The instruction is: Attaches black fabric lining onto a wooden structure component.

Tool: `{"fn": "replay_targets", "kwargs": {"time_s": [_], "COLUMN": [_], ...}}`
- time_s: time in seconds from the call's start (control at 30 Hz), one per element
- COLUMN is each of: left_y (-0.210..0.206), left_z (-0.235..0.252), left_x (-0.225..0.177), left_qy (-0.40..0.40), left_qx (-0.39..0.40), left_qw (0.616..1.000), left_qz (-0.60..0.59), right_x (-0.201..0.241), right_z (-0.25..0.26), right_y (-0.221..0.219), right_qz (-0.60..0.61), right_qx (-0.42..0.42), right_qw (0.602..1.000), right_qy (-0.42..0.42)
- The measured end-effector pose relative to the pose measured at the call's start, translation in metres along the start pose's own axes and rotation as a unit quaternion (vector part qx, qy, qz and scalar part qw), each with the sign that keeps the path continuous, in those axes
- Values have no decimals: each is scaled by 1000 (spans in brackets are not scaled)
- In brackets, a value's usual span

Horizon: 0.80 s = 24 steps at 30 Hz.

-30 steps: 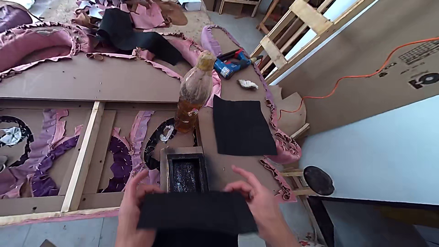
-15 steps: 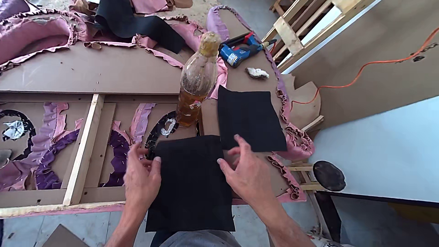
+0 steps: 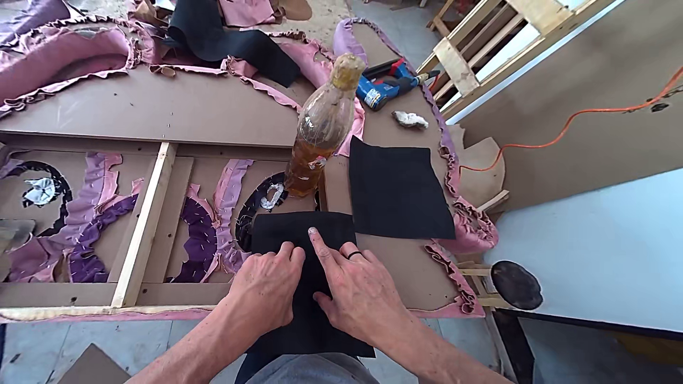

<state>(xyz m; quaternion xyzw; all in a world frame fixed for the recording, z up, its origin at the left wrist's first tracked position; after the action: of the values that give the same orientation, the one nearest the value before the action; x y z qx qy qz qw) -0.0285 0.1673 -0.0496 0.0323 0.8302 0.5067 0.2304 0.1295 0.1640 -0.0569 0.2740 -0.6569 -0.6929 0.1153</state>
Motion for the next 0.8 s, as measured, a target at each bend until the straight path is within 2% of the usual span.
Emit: {"fn": "replay_targets", "kwargs": {"time_s": [0.2, 0.47, 0.73, 0.8], "left_y": [4, -4, -11, -12], "left_z": [3, 13, 25, 26], "left_x": [-7, -19, -16, -15], "left_qy": [36, 93, 93, 87], "left_qx": [44, 107, 155, 147], "left_qw": [998, 989, 982, 983], "left_qz": [15, 32, 61, 68], "right_x": [6, 12, 26, 30], "right_z": [8, 20, 28, 31], "right_y": [1, 2, -7, -10], "right_qz": [-26, -66, -96, -92], "right_qx": [30, 139, 233, 262], "right_qw": [999, 987, 968, 961], "right_qy": [17, 43, 17, 15]}}
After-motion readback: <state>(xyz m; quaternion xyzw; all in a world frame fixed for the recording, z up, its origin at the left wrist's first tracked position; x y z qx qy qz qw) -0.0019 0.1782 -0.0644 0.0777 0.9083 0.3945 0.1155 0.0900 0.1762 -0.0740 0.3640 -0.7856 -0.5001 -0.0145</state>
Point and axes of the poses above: each hand's wrist, its own z-axis towards the middle knuckle, its own y-axis out of the back of the hand, x = y × z, the point moved 3 cm from there along z, towards the middle knuckle, and after that the axes turned 12 degrees about -z, right-handed, at the moved point
